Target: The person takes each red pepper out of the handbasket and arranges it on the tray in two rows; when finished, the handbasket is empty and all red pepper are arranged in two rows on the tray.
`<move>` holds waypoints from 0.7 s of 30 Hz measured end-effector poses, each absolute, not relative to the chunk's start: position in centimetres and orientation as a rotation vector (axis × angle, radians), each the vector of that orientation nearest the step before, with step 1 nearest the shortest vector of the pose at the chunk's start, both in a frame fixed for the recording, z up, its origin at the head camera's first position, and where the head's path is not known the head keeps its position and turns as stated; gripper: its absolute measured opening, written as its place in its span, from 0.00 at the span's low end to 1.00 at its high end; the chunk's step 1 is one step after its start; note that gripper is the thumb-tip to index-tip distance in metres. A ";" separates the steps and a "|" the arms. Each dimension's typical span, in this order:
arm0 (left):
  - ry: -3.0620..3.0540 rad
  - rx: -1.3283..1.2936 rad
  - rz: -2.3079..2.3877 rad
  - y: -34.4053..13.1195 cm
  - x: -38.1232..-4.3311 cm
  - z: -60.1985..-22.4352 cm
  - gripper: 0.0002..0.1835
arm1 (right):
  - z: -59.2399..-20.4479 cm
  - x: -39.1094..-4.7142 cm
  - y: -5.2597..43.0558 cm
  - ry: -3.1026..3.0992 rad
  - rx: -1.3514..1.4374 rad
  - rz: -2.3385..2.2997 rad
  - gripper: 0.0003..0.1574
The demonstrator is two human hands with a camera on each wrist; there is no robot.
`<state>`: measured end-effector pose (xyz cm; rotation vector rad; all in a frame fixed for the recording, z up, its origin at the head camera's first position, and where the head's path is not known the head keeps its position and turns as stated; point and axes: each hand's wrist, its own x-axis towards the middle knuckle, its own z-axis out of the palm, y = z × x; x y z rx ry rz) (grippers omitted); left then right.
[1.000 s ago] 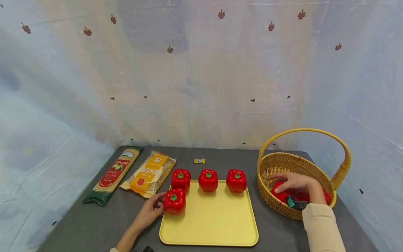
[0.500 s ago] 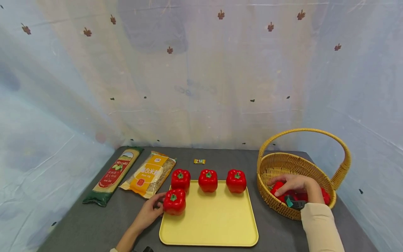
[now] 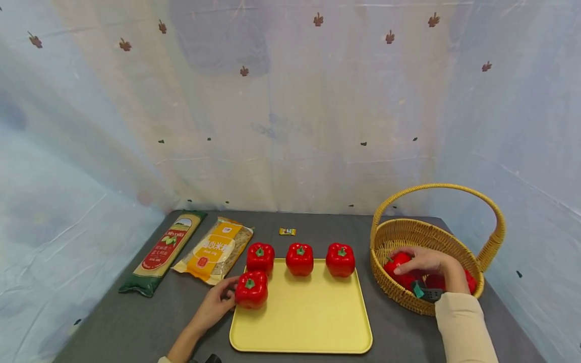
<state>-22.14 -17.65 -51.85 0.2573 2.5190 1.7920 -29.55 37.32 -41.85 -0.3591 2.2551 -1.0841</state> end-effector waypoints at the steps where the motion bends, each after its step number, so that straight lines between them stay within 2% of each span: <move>1: 2.521 0.256 1.788 -17.6 -22.2 -51.9 0.25 | -41.8 -29.5 37.4 2.284 -0.353 -1.091 0.42; 7: 2.537 0.252 1.765 -17.6 -22.3 -51.9 0.25 | -41.5 -29.2 37.4 2.526 -0.367 -1.184 0.45; 21: 2.562 0.268 1.727 -16.8 -20.5 -48.5 0.23 | -39.2 -27.2 35.8 2.749 -0.326 -1.343 0.41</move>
